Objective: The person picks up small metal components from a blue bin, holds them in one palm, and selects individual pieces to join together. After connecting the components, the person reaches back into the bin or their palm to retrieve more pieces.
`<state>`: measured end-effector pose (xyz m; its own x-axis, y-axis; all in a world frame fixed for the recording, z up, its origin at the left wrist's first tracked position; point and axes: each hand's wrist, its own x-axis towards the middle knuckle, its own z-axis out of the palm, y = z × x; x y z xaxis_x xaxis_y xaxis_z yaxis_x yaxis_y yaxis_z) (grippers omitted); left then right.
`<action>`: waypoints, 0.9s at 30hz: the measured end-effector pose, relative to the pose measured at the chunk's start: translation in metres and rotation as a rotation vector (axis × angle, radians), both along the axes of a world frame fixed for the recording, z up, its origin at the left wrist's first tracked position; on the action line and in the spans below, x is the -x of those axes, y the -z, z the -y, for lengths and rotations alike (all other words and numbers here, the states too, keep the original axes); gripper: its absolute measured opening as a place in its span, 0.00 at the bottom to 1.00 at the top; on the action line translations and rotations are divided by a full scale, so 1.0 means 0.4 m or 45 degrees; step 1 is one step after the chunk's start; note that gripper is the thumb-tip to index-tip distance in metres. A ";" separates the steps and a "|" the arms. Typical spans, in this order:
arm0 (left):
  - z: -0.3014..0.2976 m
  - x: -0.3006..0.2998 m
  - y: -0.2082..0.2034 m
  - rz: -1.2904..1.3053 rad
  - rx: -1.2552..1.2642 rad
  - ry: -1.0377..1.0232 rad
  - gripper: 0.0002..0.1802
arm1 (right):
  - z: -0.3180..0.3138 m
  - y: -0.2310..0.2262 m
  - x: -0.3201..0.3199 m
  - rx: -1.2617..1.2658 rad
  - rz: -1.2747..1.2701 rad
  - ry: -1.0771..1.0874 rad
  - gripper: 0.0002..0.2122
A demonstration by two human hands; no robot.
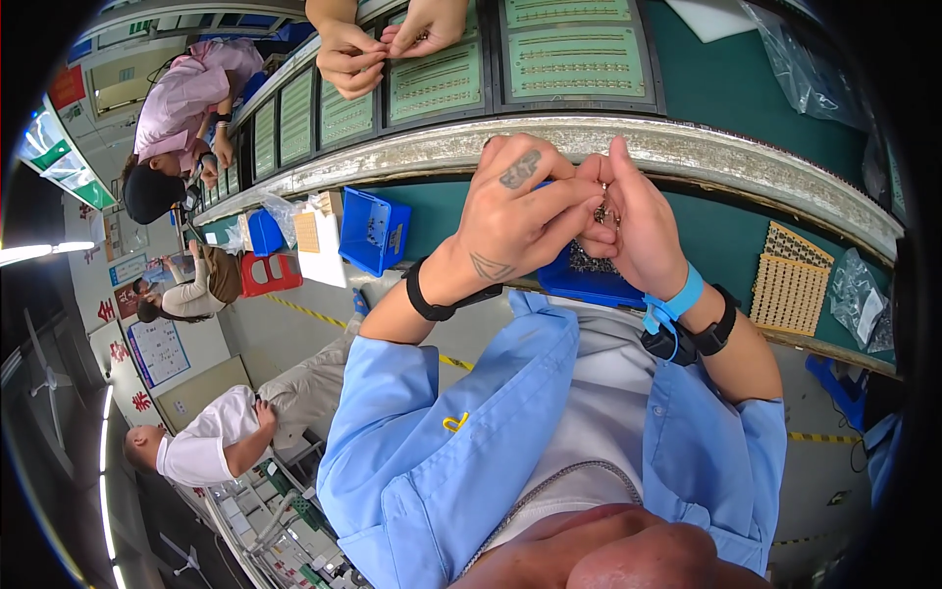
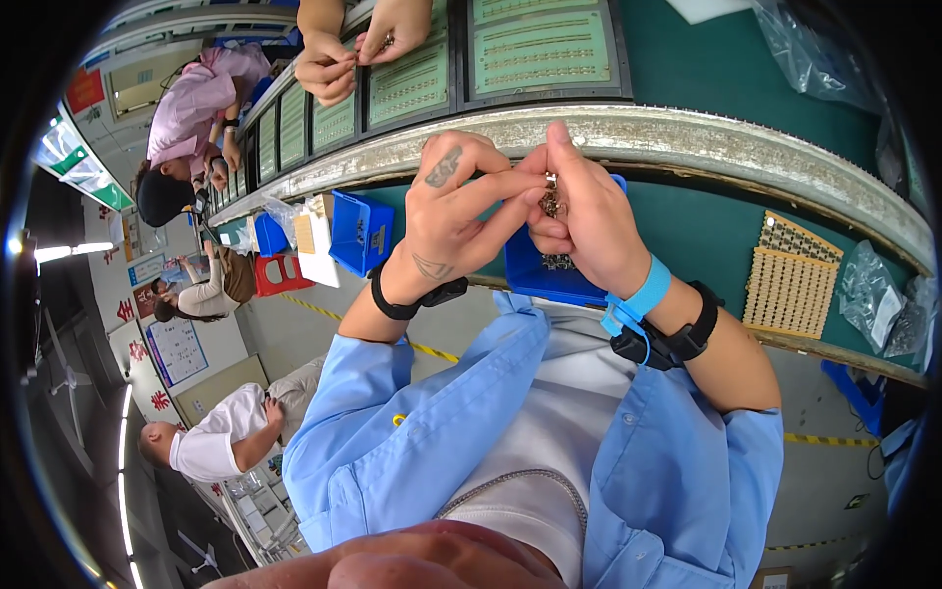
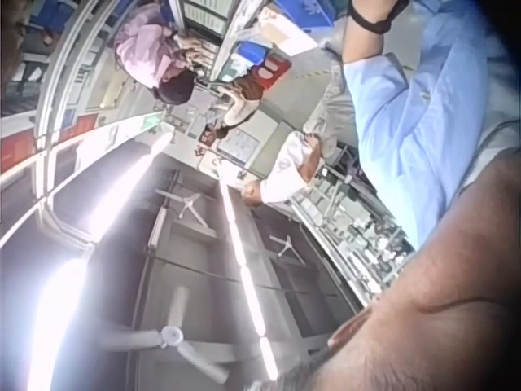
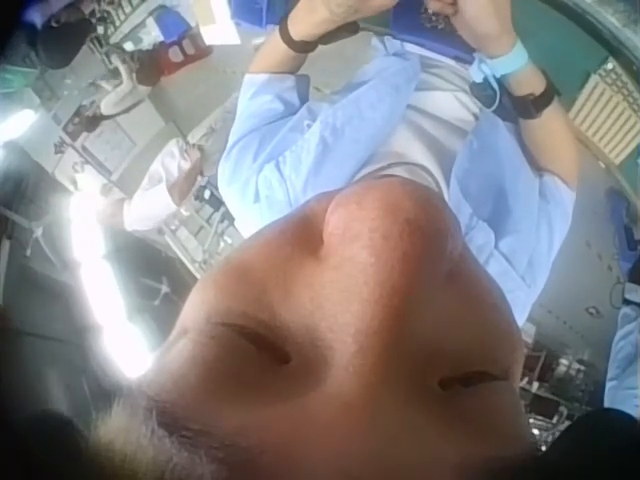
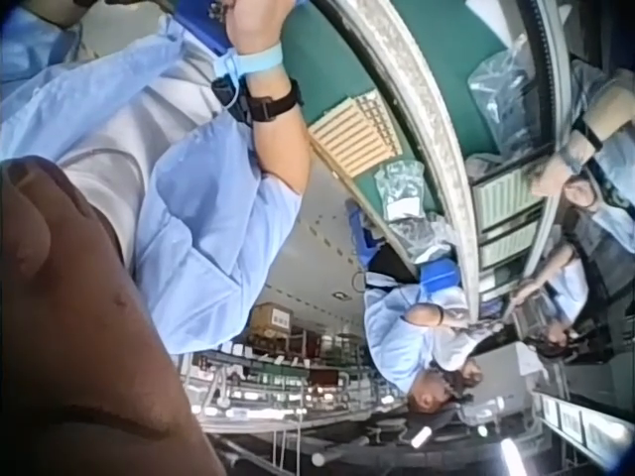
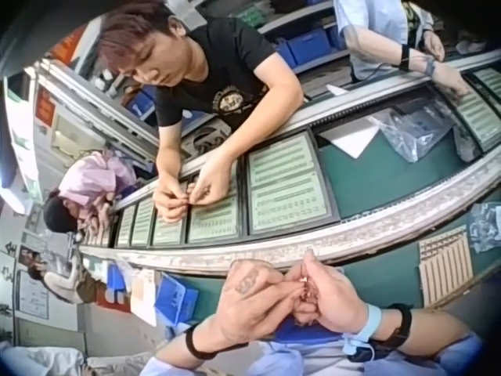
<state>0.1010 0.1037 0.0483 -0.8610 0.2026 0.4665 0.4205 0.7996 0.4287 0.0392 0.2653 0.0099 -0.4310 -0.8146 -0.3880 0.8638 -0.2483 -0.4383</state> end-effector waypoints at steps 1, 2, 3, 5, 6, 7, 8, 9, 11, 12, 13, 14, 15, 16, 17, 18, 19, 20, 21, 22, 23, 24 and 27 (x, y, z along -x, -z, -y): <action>0.001 0.001 0.003 -0.055 0.039 0.020 0.11 | 0.000 0.003 -0.001 0.000 -0.001 0.000 0.21; 0.002 0.002 0.005 -0.057 0.040 0.020 0.11 | 0.000 0.007 -0.003 -0.002 -0.048 0.001 0.21; 0.004 0.003 0.007 -0.088 0.052 0.007 0.11 | -0.001 0.011 -0.004 -0.003 -0.094 0.002 0.21; 0.007 0.004 0.009 -0.151 0.077 -0.018 0.13 | 0.000 0.016 -0.005 -0.003 -0.141 0.001 0.20; 0.007 0.004 0.009 -0.152 0.078 -0.020 0.13 | 0.000 0.017 -0.005 -0.002 -0.177 0.002 0.20; 0.008 0.004 0.008 -0.167 0.078 -0.035 0.12 | 0.000 0.018 -0.006 0.000 -0.212 0.003 0.19; 0.008 0.004 0.007 -0.183 0.078 -0.049 0.11 | 0.001 0.020 -0.006 0.002 -0.248 0.004 0.19; 0.010 0.004 0.006 -0.198 0.079 -0.064 0.11 | 0.001 0.025 -0.007 0.003 -0.248 0.002 0.19; 0.015 -0.001 0.009 -0.146 0.039 -0.100 0.10 | 0.001 0.038 -0.010 0.011 -0.317 0.023 0.17; 0.018 -0.004 0.009 -0.095 -0.003 -0.134 0.09 | 0.002 0.040 -0.010 0.016 -0.352 0.033 0.16; 0.020 -0.006 0.009 -0.044 -0.045 -0.169 0.08 | 0.003 0.041 -0.011 0.020 -0.352 0.029 0.16; 0.022 -0.010 0.009 -0.045 -0.041 -0.174 0.08 | 0.004 0.038 -0.012 0.007 -0.388 0.089 0.14; 0.021 -0.015 0.006 0.123 -0.254 -0.208 0.06 | 0.003 0.035 -0.014 -0.006 -0.423 0.147 0.13; 0.022 -0.020 0.003 0.288 -0.466 -0.243 0.04 | 0.006 0.031 -0.015 -0.015 -0.460 0.205 0.12; 0.025 -0.023 0.000 0.452 -0.679 -0.278 0.03 | 0.005 0.028 -0.017 -0.007 -0.461 0.198 0.12; 0.030 -0.025 -0.002 0.447 -0.674 -0.286 0.03 | 0.000 0.024 -0.018 -0.059 -0.587 0.220 0.10; 0.037 -0.026 -0.002 0.524 -0.737 -0.242 0.03 | -0.005 0.022 -0.019 -0.111 -0.712 0.243 0.09; 0.043 -0.027 -0.002 0.601 -0.800 -0.197 0.04 | -0.005 0.021 -0.019 -0.164 -0.838 0.266 0.08; 0.046 -0.030 -0.003 0.681 -0.864 -0.150 0.05 | -0.004 0.022 -0.021 -0.158 -0.837 0.262 0.08; 0.048 -0.032 -0.005 0.679 -0.862 -0.156 0.05 | -0.003 0.023 -0.023 -0.149 -0.859 0.243 0.07; 0.051 -0.034 -0.008 0.752 -0.909 -0.152 0.06 | -0.001 0.024 -0.024 -0.140 -0.880 0.225 0.07; 0.053 -0.036 -0.011 0.826 -0.957 -0.148 0.07 | 0.000 0.027 -0.025 -0.131 -0.902 0.208 0.07; 0.056 -0.039 -0.009 0.898 -0.983 -0.129 0.07 | -0.007 0.052 -0.019 -0.089 -0.880 0.114 0.09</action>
<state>0.1164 0.0811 0.0520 -0.9841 -0.0247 -0.1757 -0.1768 0.2220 0.9589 0.0469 0.2681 -0.0107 -0.6624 -0.7474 -0.0508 0.3587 -0.2570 -0.8974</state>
